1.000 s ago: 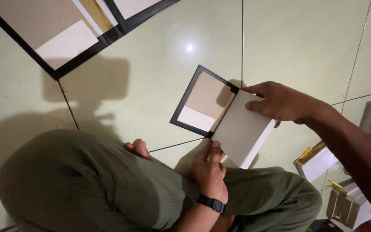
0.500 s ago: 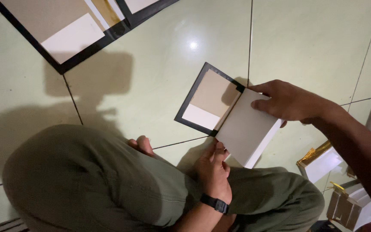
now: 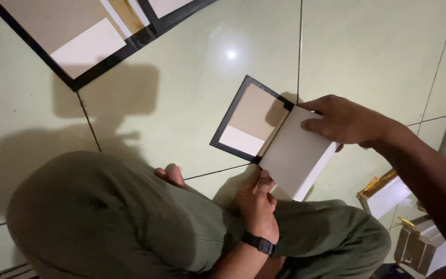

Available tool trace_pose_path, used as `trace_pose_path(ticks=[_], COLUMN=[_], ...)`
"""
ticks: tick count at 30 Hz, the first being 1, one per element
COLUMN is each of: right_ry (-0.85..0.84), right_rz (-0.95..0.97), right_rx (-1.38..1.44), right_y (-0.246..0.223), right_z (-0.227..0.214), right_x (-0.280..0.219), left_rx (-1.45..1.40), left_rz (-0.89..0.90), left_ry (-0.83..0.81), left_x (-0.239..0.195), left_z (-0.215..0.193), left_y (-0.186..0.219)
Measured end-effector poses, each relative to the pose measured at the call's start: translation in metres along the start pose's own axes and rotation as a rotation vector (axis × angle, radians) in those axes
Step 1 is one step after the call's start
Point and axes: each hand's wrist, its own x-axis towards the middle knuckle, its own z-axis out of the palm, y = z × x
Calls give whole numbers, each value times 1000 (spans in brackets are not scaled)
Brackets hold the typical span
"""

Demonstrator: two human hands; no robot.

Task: The person sits on the floor and uses a small tool to scrape or clean the spine of a book cover. They then pick up a stack of white pages and insert them into the cover, aligning the spine and closing the book.

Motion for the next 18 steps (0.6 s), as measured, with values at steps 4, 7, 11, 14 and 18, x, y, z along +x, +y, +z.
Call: trace_pose_path(ticks=[4, 7, 11, 14, 18], right_ry=[7, 1, -5, -5, -8], right_rz=[-15, 4, -6, -23, -47], right_rx=[-34, -45, -11, -29, -5], right_y=[6, 3, 4, 9, 7], right_z=[0, -1, -1, 0, 0], right_x=[7, 4, 4, 11, 7], left_rx=[17, 12, 16, 18, 42], left_rz=[79, 80, 86, 116, 173], left_ry=[-101, -42, -54, -108, -169], left_x=[16, 18, 18, 30, 40], left_z=[-10, -10, -10, -17, -22], left_y=[-16, -16, -17, -28, -36])
